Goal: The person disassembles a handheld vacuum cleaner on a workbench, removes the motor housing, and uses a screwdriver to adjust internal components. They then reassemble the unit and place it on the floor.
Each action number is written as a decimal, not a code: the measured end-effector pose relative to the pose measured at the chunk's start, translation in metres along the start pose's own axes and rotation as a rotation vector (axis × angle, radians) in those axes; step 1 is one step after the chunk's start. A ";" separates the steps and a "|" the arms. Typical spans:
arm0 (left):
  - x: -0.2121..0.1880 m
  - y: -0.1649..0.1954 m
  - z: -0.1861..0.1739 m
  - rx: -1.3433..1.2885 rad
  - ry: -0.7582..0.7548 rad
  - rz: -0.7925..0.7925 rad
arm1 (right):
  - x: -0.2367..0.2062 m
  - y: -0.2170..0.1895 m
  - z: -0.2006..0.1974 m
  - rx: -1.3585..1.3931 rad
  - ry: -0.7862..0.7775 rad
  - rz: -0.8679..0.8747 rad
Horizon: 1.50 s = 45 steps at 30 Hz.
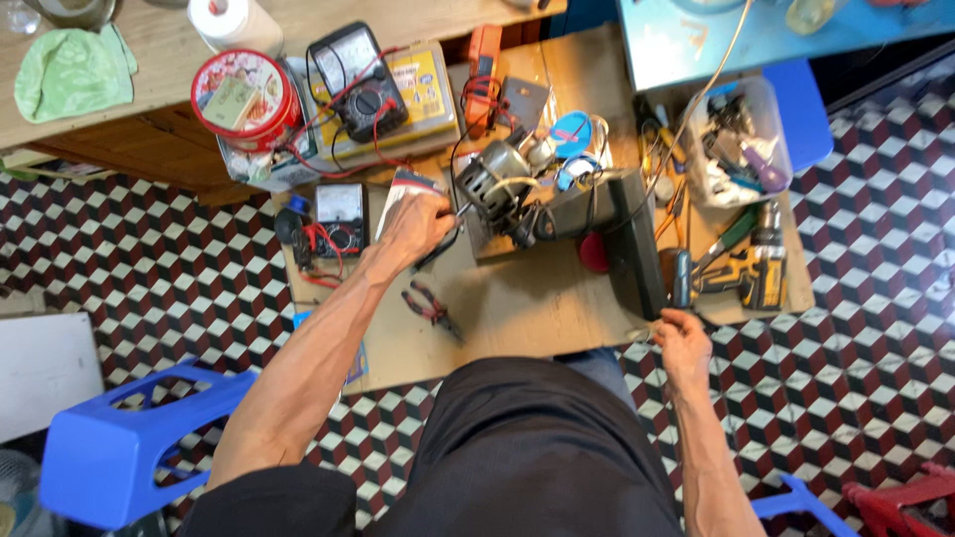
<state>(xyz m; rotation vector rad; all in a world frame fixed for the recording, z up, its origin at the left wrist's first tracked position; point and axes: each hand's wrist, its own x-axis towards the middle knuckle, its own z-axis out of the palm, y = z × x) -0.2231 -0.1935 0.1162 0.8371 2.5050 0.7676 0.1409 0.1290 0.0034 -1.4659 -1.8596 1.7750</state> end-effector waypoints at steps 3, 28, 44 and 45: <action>0.002 -0.001 0.003 0.042 0.063 0.030 | 0.002 -0.010 0.002 -0.141 0.042 -0.049; -0.003 0.024 -0.018 0.094 -0.129 -0.365 | 0.319 -0.628 0.089 -1.069 -0.392 -0.970; -0.013 0.045 -0.019 0.152 -0.086 -0.650 | 0.459 -0.578 0.202 -1.436 -0.446 -0.608; -0.012 0.047 -0.020 0.151 -0.080 -0.646 | 0.461 -0.576 0.205 -1.438 -0.439 -0.614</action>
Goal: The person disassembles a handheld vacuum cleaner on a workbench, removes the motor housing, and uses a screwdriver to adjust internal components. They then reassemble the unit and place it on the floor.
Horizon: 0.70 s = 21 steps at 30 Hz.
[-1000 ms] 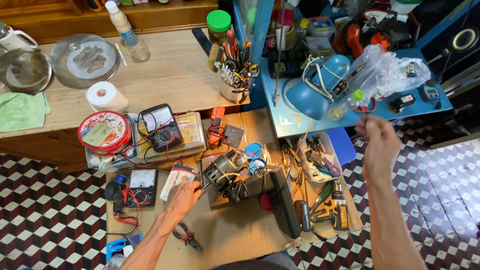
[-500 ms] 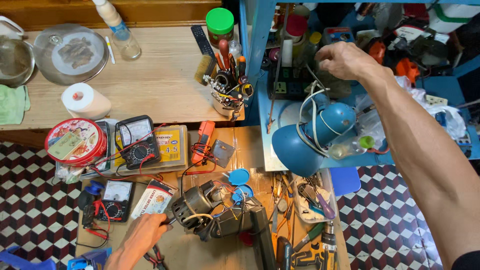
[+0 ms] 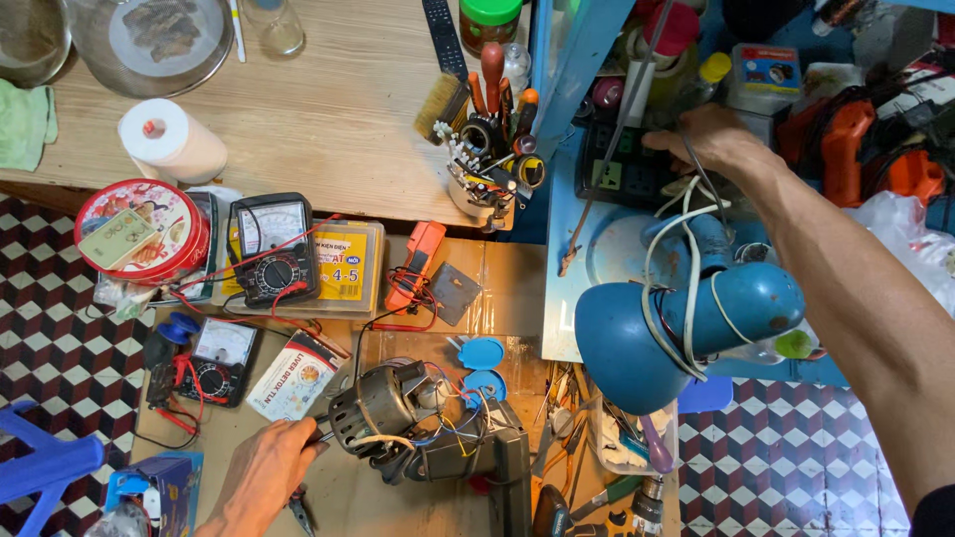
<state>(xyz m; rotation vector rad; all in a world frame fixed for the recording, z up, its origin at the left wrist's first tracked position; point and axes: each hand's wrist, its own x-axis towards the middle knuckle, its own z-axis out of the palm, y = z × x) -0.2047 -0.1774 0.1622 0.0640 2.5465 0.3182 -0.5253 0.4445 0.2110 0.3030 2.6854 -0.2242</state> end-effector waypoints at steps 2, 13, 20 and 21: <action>-0.001 0.001 -0.002 -0.002 -0.039 -0.017 | 0.007 0.000 0.005 0.073 0.035 -0.005; 0.001 -0.004 0.007 -0.024 0.060 0.048 | 0.020 0.009 -0.003 -0.450 0.148 -0.467; 0.009 -0.019 0.002 -0.031 -0.002 0.213 | -0.006 0.020 -0.006 -0.093 0.432 -0.456; 0.004 -0.023 0.001 -0.040 -0.007 0.208 | -0.011 0.021 -0.009 -0.095 0.560 -0.713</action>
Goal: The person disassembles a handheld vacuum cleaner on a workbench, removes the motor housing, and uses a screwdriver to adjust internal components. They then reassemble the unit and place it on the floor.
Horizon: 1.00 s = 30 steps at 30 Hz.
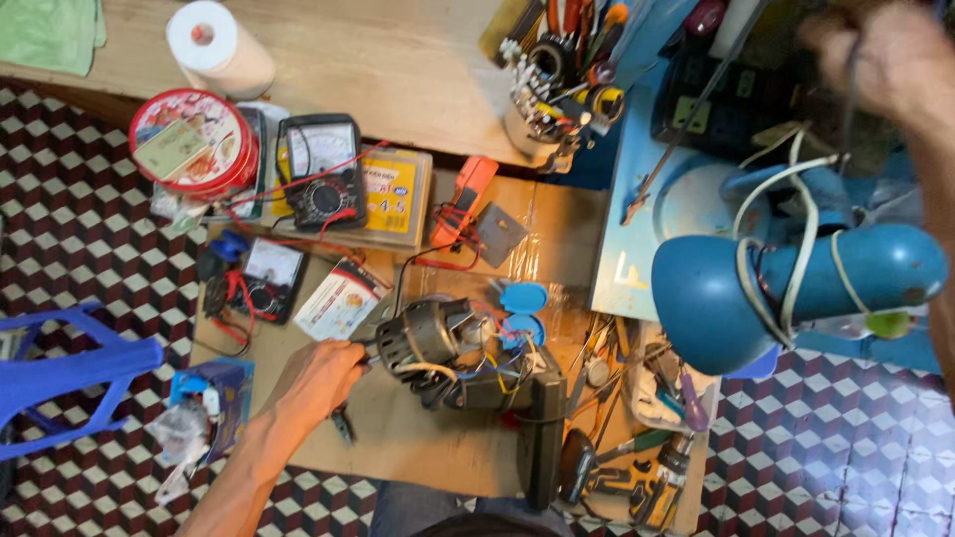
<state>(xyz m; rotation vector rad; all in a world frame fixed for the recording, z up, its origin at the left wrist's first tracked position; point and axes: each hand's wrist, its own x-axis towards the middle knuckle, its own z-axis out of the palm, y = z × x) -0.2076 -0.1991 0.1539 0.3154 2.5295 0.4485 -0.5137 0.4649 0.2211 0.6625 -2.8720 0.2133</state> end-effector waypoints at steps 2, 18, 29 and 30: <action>0.008 0.001 0.000 -0.028 0.021 0.066 | -0.035 -0.001 -0.027 -0.123 0.052 0.029; 0.018 0.010 0.022 -0.015 0.126 0.152 | -0.284 -0.203 -0.058 -0.202 -0.114 0.451; 0.034 -0.013 0.039 -0.025 0.249 0.383 | -0.323 -0.348 -0.009 -0.208 -0.207 0.457; 0.037 -0.014 0.038 -0.013 0.232 0.383 | -0.319 -0.361 -0.002 -0.200 -0.184 0.457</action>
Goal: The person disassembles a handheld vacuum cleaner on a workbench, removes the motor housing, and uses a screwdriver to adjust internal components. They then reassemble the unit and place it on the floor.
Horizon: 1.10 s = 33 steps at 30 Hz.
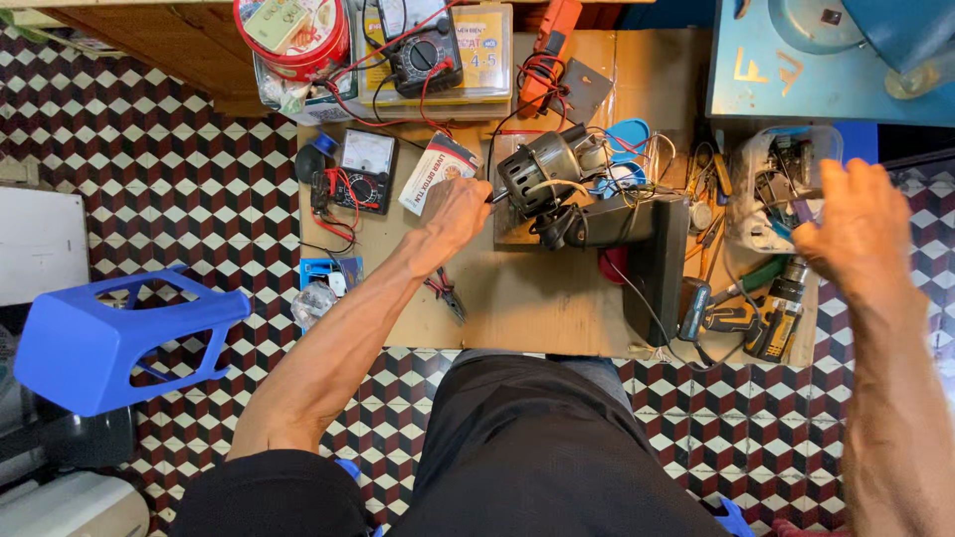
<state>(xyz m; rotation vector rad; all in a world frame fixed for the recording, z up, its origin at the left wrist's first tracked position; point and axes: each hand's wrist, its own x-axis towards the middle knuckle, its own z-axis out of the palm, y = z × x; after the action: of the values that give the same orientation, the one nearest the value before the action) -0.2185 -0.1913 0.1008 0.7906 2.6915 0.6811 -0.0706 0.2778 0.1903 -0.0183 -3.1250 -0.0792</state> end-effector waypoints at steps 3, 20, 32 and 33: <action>0.000 -0.009 -0.003 -0.142 -0.083 -0.057 | -0.016 -0.054 0.006 0.125 0.105 -0.031; -0.024 0.013 -0.021 -0.218 -0.086 -0.003 | -0.017 -0.128 0.069 0.803 -0.003 0.454; -0.031 0.038 -0.027 -0.049 -0.163 -0.302 | -0.026 -0.137 0.102 1.164 -0.192 0.672; -0.032 0.039 -0.025 -0.022 -0.145 -0.284 | -0.026 -0.138 0.101 1.171 -0.184 0.670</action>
<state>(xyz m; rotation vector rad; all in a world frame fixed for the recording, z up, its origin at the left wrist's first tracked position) -0.1841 -0.1896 0.1457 0.4206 2.5879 0.5601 -0.0479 0.1446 0.0817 -1.0252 -2.5935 1.7221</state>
